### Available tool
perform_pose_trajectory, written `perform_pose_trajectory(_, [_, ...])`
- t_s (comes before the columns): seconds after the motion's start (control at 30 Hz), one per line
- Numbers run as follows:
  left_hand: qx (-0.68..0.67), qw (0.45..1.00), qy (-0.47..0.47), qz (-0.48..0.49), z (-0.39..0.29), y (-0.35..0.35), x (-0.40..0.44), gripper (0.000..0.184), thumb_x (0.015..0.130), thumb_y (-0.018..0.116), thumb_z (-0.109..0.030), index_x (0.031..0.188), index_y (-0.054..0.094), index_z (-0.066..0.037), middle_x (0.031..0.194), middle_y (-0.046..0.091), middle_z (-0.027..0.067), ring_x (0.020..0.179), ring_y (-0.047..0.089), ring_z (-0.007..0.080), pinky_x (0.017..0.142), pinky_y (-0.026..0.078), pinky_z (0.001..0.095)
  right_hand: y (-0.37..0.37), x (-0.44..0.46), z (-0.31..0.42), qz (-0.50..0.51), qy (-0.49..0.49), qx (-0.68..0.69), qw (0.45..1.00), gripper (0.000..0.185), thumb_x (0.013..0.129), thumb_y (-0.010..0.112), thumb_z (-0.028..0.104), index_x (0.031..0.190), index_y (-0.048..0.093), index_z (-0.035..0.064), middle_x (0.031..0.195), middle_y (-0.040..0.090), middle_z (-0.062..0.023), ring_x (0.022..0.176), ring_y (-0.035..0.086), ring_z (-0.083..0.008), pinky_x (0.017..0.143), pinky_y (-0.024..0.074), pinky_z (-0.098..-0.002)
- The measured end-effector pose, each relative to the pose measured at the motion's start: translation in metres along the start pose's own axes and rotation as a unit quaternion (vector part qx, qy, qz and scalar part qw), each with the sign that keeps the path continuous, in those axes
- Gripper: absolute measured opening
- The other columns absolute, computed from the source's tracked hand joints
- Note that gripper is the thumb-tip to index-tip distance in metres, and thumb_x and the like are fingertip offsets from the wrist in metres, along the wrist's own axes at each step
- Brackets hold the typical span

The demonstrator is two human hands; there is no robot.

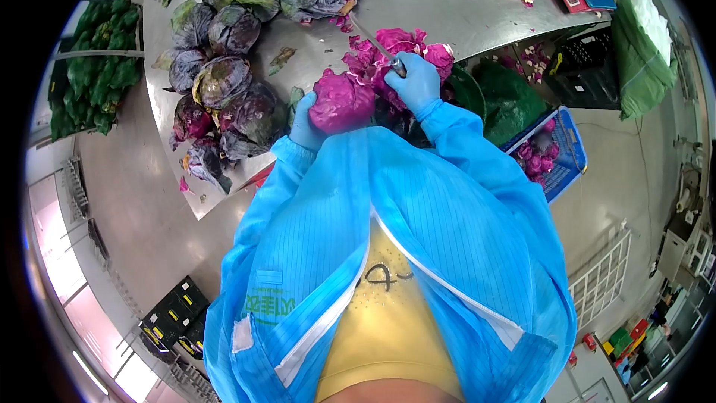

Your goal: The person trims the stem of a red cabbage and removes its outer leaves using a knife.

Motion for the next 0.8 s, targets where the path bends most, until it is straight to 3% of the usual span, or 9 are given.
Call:
perform_pose_trajectory(0.07, [-0.035, 0.999, -0.002, 0.001, 0.001, -0.008, 0.006, 0.066, 0.085, 0.048, -0.050, 0.133, 0.039, -0.007, 0.134, 0.044, 0.0155, 0.119, 0.046, 0.0321, 0.102, 0.035, 0.0463, 0.004, 0.007, -0.016, 0.050, 0.062, -0.090, 0.993, 0.020, 0.070, 0.062, 0.027, 0.077, 0.056, 0.0096, 0.077, 0.058, -0.0135, 0.074, 0.059, -0.0329, 0.063, 0.0454, -0.0435])
perform_pose_trajectory(0.1, [-0.150, 0.976, -0.038, 0.156, 0.006, -0.010, 0.017, 0.066, 0.086, 0.043, -0.053, 0.133, 0.039, -0.007, 0.134, 0.043, 0.0163, 0.120, 0.045, 0.0330, 0.103, 0.035, 0.0469, -0.001, 0.009, -0.024, 0.024, 0.065, -0.078, 0.995, 0.023, 0.072, 0.064, 0.030, 0.076, 0.057, 0.0092, 0.079, 0.058, -0.0144, 0.075, 0.059, -0.0331, 0.064, 0.0455, -0.0446])
perform_pose_trajectory(0.13, [-0.149, 0.975, -0.041, 0.157, 0.011, -0.016, 0.021, 0.066, 0.086, 0.043, -0.053, 0.133, 0.039, -0.007, 0.134, 0.043, 0.0163, 0.120, 0.045, 0.0330, 0.103, 0.035, 0.0469, -0.005, 0.010, -0.030, 0.022, 0.067, -0.079, 0.994, 0.023, 0.072, 0.064, 0.030, 0.076, 0.057, 0.0092, 0.079, 0.058, -0.0144, 0.075, 0.059, -0.0331, 0.064, 0.0455, -0.0446])
perform_pose_trajectory(0.17, [0.144, 0.976, 0.099, 0.131, -0.005, -0.022, 0.024, 0.067, 0.086, 0.043, -0.054, 0.133, 0.039, -0.007, 0.134, 0.044, 0.0166, 0.120, 0.045, 0.0336, 0.103, 0.035, 0.0472, -0.002, 0.011, -0.037, 0.057, 0.076, -0.109, 0.990, 0.025, 0.072, 0.066, 0.033, 0.081, 0.060, 0.0104, 0.082, 0.059, -0.0140, 0.077, 0.059, -0.0327, 0.066, 0.0460, -0.0443])
perform_pose_trajectory(0.2, [-0.102, 0.972, 0.045, 0.208, -0.006, -0.001, 0.016, 0.068, 0.085, 0.043, -0.055, 0.134, 0.039, -0.007, 0.133, 0.045, 0.0170, 0.118, 0.047, 0.0343, 0.102, 0.036, 0.0475, 0.003, 0.010, -0.042, 0.092, 0.084, -0.137, 0.983, 0.028, 0.073, 0.068, 0.036, 0.086, 0.063, 0.0116, 0.085, 0.059, -0.0136, 0.079, 0.060, -0.0323, 0.068, 0.0465, -0.0439])
perform_pose_trajectory(0.23, [-0.334, 0.904, -0.040, 0.262, -0.007, 0.020, 0.006, 0.070, 0.085, 0.043, -0.056, 0.134, 0.038, -0.006, 0.132, 0.046, 0.0173, 0.116, 0.048, 0.0351, 0.102, 0.036, 0.0477, -0.009, 0.005, -0.023, 0.019, 0.020, -0.084, 0.996, 0.039, 0.073, 0.070, 0.042, 0.099, 0.066, 0.0128, 0.086, 0.059, -0.0118, 0.082, 0.061, -0.0289, 0.072, 0.0477, -0.0400])
perform_pose_trajectory(0.27, [-0.335, 0.904, -0.040, 0.261, -0.011, 0.029, 0.001, 0.070, 0.085, 0.043, -0.056, 0.134, 0.038, -0.006, 0.132, 0.046, 0.0173, 0.116, 0.048, 0.0351, 0.102, 0.036, 0.0477, -0.010, -0.001, -0.018, 0.020, 0.021, -0.084, 0.996, 0.039, 0.073, 0.070, 0.042, 0.099, 0.066, 0.0128, 0.086, 0.059, -0.0118, 0.082, 0.061, -0.0289, 0.072, 0.0477, -0.0400])
perform_pose_trajectory(0.4, [-0.038, 0.984, -0.006, 0.172, -0.006, 0.029, 0.005, 0.071, 0.081, 0.049, -0.053, 0.133, 0.039, -0.006, 0.129, 0.048, 0.0157, 0.113, 0.052, 0.0322, 0.099, 0.039, 0.0444, 0.016, -0.013, 0.021, 0.165, 0.059, 0.238, 0.955, 0.052, 0.071, 0.077, 0.032, 0.111, 0.060, 0.0044, 0.097, 0.061, -0.0061, 0.091, 0.057, -0.0130, 0.083, 0.0457, -0.0290])
perform_pose_trajectory(0.8, [0.028, 0.997, -0.004, 0.069, 0.004, 0.018, -0.011, 0.066, 0.079, 0.058, -0.041, 0.132, 0.041, -0.005, 0.127, 0.051, 0.0142, 0.112, 0.053, 0.0287, 0.099, 0.040, 0.0418, 0.025, -0.013, 0.043, 0.226, -0.101, 0.059, 0.967, 0.041, 0.069, 0.071, 0.032, 0.101, 0.065, 0.0071, 0.091, 0.064, -0.0108, 0.083, 0.063, -0.0230, 0.077, 0.0489, -0.0321])
Point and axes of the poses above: each hand's wrist, its own x-axis towards the middle knuckle, its own y-axis out of the palm, z = x × y, the point moved 10 cm from there along x, towards the middle knuckle
